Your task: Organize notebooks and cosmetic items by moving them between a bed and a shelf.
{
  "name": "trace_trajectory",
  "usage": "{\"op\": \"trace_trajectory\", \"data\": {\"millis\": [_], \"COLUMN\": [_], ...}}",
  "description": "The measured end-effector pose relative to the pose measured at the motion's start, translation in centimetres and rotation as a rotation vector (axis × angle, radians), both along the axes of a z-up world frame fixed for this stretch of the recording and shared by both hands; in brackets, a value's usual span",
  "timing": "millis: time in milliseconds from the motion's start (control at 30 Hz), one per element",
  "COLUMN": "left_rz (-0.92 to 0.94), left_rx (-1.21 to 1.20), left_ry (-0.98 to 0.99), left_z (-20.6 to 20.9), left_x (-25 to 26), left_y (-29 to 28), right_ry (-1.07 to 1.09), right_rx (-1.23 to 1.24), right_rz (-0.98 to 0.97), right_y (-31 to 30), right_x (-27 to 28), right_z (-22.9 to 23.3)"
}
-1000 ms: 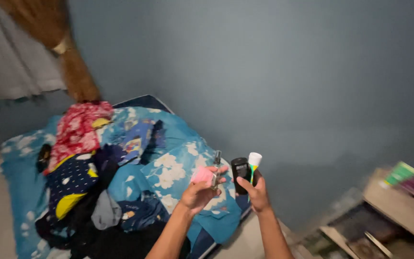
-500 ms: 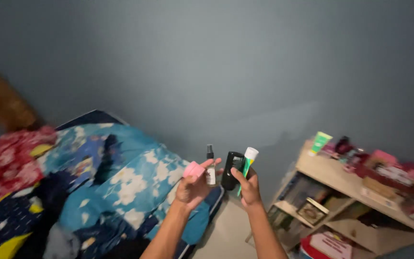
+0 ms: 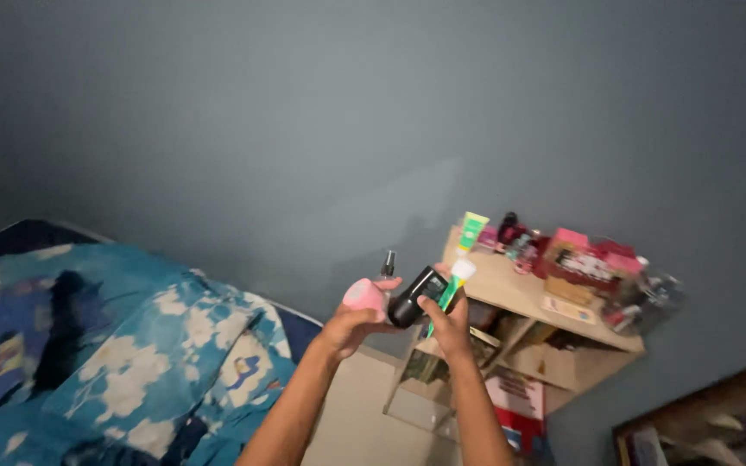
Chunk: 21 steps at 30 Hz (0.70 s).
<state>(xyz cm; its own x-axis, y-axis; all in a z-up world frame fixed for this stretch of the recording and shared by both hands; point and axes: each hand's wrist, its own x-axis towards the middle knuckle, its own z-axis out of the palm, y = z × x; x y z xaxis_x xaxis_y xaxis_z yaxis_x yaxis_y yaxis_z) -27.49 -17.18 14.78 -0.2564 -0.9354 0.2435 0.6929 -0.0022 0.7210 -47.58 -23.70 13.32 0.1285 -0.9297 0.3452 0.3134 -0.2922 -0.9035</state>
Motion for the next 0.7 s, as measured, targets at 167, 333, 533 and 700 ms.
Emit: {"op": "trace_trajectory", "data": {"millis": [167, 333, 533, 700], "left_rz": [0.060, 0.042, 0.086, 0.100], "left_rx": [0.166, 0.209, 0.135, -0.012], "left_ry": [-0.234, -0.291, -0.283, -0.421], "left_z": [-1.1, -4.7, -8.8, -8.5], "left_x": [-3.2, -5.1, -6.3, -5.2], "left_y": [-4.0, -8.9, -17.1, -22.9], "right_ry": [0.092, 0.130, 0.161, 0.160], "right_rx": [-0.041, 0.069, 0.222, 0.268], "right_rz": [-0.186, -0.374, -0.506, -0.568], "right_y": [-2.3, -3.4, -5.7, -8.7], "right_x": [-3.0, -4.5, -4.4, -5.8], "right_z": [-3.3, -4.2, -5.3, -7.1]}}
